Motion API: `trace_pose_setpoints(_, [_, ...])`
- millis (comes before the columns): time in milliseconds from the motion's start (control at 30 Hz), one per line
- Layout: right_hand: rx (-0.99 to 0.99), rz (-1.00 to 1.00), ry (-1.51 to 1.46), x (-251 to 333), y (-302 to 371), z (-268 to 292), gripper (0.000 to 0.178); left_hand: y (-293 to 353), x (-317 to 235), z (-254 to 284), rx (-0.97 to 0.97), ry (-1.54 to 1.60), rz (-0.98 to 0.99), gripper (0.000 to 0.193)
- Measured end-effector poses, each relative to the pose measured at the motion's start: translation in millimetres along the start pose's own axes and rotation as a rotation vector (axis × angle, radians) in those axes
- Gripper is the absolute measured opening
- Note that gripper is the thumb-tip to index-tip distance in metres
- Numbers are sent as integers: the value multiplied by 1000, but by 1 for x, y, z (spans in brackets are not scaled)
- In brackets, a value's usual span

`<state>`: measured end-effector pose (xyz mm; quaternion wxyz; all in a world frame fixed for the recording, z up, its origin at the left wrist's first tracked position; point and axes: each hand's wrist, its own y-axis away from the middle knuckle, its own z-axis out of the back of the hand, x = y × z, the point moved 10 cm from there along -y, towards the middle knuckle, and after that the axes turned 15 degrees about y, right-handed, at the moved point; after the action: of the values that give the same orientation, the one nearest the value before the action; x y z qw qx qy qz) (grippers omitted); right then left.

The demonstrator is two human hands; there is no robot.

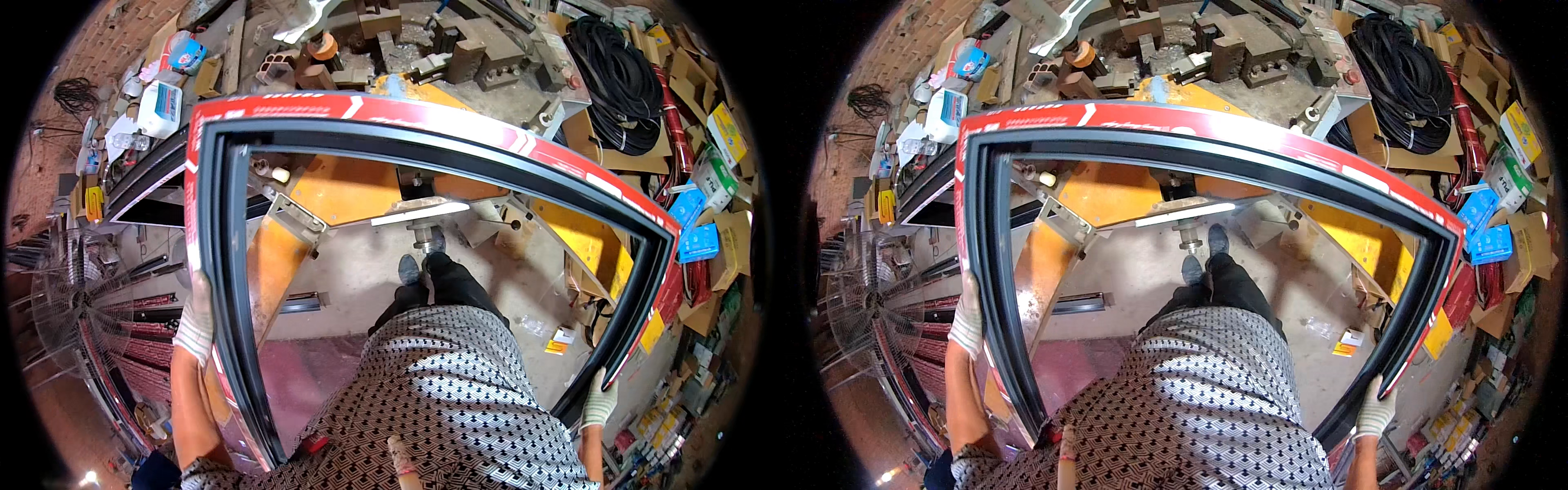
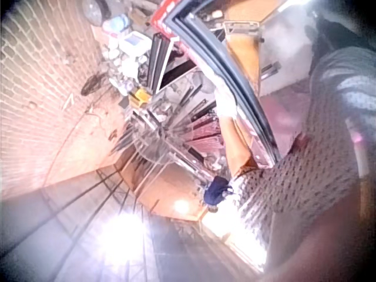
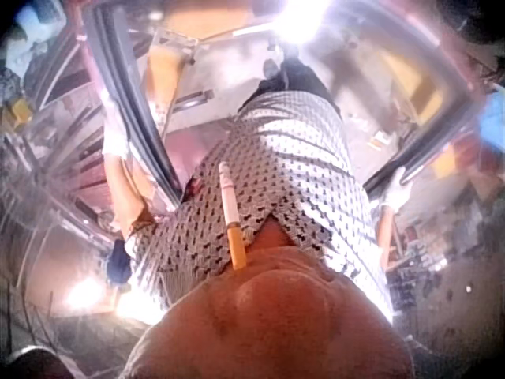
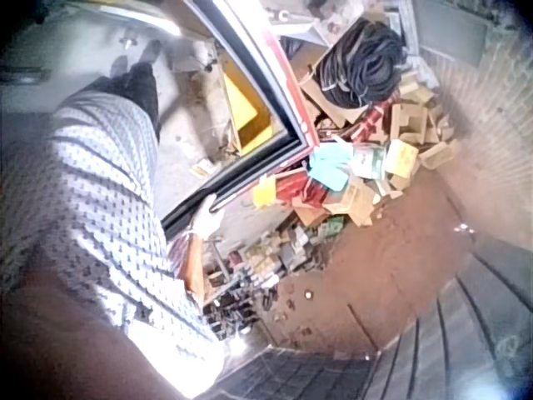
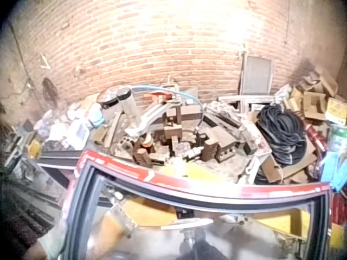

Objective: The person assembles a red window frame by positioning its corners into a corner welding machine. They repeatedly align the frame, operate the machine's clamps to secure the corners, and release them to check the joints. The process involves handling the frame with gloved hands and manipulating the machine's levers.

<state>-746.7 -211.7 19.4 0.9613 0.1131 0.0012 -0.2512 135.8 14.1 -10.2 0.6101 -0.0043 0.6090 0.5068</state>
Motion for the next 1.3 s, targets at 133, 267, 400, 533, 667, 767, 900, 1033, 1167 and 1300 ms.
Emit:
trace_pose_setpoints(133, [-108,-15,-112,-72,12,-40,57,-28,-41,-22,-35,-280,-44,118])
trace_pose_setpoints(267, [76,-169,-127,-97,42,-62,67,-45,-80,-66,35,-382,-90,114])
trace_pose_setpoints(400, [93,-291,-44,-96,77,-63,59,-53,-119,-127,151,-426,18,109])
trace_pose_setpoints(533, [48,-376,0,-118,103,-84,62,-77,-137,-166,230,-453,-48,113])
trace_pose_setpoints(667, [169,-407,-45,-140,126,-117,72,-115,-132,-182,293,-514,-106,112])
trace_pose_setpoints(767, [120,-335,65,-131,136,-114,67,-137,-123,-187,340,-603,-82,106])
trace_pose_setpoints(900, [-18,-294,74,-142,150,-128,65,-147,-127,-198,315,-667,-196,108])
trace_pose_setpoints(1033, [-47,-190,-122,-200,154,-174,73,-145,-116,-188,227,-775,-113,107])
trace_pose_setpoints(1167, [16,-284,-106,-185,165,-164,77,-129,-123,-197,140,-820,-177,98])
trace_pose_setpoints(1300, [159,-362,77,-110,167,-107,79,-113,-122,-198,45,-886,-203,90])
